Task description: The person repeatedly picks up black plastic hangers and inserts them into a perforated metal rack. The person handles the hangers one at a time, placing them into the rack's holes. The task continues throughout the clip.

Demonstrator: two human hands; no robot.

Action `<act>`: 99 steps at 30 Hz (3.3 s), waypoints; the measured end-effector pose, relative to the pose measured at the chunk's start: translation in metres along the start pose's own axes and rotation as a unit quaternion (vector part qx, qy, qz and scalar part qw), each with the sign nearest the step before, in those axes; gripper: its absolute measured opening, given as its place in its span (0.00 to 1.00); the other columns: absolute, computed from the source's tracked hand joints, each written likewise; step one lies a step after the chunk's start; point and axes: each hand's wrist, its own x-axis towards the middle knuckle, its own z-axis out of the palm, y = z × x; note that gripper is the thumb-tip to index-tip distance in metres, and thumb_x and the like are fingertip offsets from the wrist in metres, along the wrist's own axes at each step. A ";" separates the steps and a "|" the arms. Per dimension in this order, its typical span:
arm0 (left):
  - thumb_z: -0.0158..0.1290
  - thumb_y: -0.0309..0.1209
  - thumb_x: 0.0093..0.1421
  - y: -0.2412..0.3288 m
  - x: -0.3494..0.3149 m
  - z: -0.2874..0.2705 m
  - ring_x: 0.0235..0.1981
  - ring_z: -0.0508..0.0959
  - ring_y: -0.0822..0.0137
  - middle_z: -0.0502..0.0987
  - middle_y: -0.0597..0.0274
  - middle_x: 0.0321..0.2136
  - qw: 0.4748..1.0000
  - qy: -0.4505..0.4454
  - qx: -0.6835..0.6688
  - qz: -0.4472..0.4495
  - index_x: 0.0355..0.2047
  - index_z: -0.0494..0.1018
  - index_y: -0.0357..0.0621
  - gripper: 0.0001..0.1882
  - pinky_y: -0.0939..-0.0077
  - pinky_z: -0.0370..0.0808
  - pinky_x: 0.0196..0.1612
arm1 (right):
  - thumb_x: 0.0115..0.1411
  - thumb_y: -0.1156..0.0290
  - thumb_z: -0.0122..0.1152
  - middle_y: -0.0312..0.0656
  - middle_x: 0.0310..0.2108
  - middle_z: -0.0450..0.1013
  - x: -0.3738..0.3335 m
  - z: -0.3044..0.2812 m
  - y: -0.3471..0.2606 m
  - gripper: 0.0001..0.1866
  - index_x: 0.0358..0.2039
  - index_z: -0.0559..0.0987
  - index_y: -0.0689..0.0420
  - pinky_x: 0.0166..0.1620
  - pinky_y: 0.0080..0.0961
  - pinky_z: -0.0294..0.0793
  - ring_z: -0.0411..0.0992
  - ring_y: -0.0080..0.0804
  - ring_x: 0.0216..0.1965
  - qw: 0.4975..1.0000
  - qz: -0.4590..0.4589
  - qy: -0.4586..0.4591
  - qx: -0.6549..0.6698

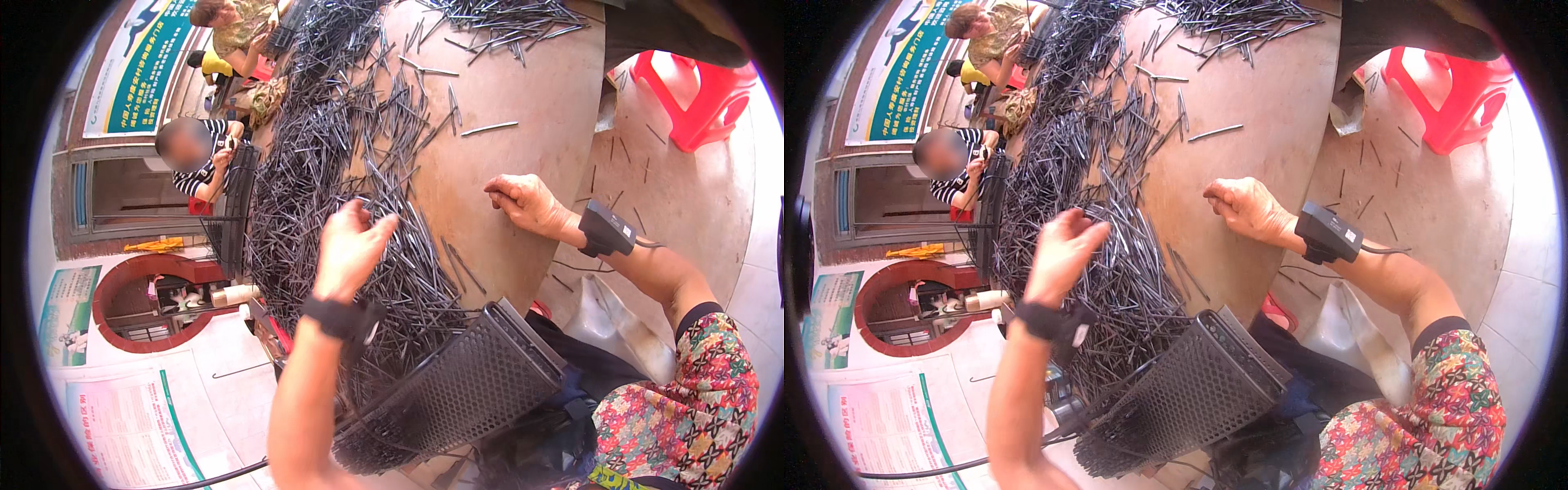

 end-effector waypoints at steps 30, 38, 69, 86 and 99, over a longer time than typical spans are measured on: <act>0.68 0.39 0.28 -0.057 0.031 0.085 0.42 0.76 0.51 0.74 0.34 0.38 0.960 0.035 0.179 -0.215 0.35 0.71 0.20 0.37 0.66 0.71 0.45 | 0.46 0.79 0.52 0.49 0.23 0.72 -0.002 0.000 0.011 0.11 0.34 0.72 0.61 0.31 0.36 0.72 0.73 0.48 0.28 0.998 -0.050 0.016 -0.033; 0.61 0.33 0.32 -0.057 0.020 0.109 0.38 0.76 0.41 0.74 0.32 0.33 0.967 0.125 0.157 -0.160 0.32 0.69 0.23 0.28 0.61 0.72 0.43 | 0.46 0.78 0.53 0.49 0.24 0.72 -0.003 0.001 0.015 0.11 0.33 0.73 0.60 0.30 0.35 0.73 0.73 0.47 0.27 0.998 -0.047 0.017 -0.023; 0.56 0.14 0.33 -0.125 -0.001 0.017 0.21 0.72 0.73 0.75 0.65 0.25 0.871 0.295 -0.394 -0.006 0.28 0.71 0.36 0.16 0.77 0.71 0.26 | 0.54 0.77 0.52 0.43 0.22 0.73 -0.002 0.007 0.016 0.08 0.36 0.74 0.62 0.31 0.22 0.73 0.73 0.26 0.24 0.999 0.049 -0.012 0.015; 0.54 0.17 0.43 -0.112 -0.043 0.012 0.29 0.74 0.68 0.74 0.64 0.27 0.718 0.324 -0.607 -0.100 0.28 0.73 0.36 0.09 0.74 0.73 0.37 | 0.30 0.71 0.64 0.65 0.40 0.66 0.052 0.131 -0.149 0.42 0.48 0.61 0.74 0.44 0.43 0.71 0.66 0.58 0.45 0.932 -0.192 -0.272 -0.147; 0.52 0.25 0.53 -0.099 -0.052 0.016 0.34 0.76 0.64 0.77 0.57 0.30 0.710 0.195 -0.670 -0.096 0.30 0.73 0.36 0.05 0.67 0.73 0.45 | 0.40 0.78 0.55 0.57 0.24 0.69 0.046 0.154 -0.105 0.21 0.35 0.61 0.74 0.29 0.42 0.71 0.71 0.56 0.29 0.937 -0.294 -0.188 0.030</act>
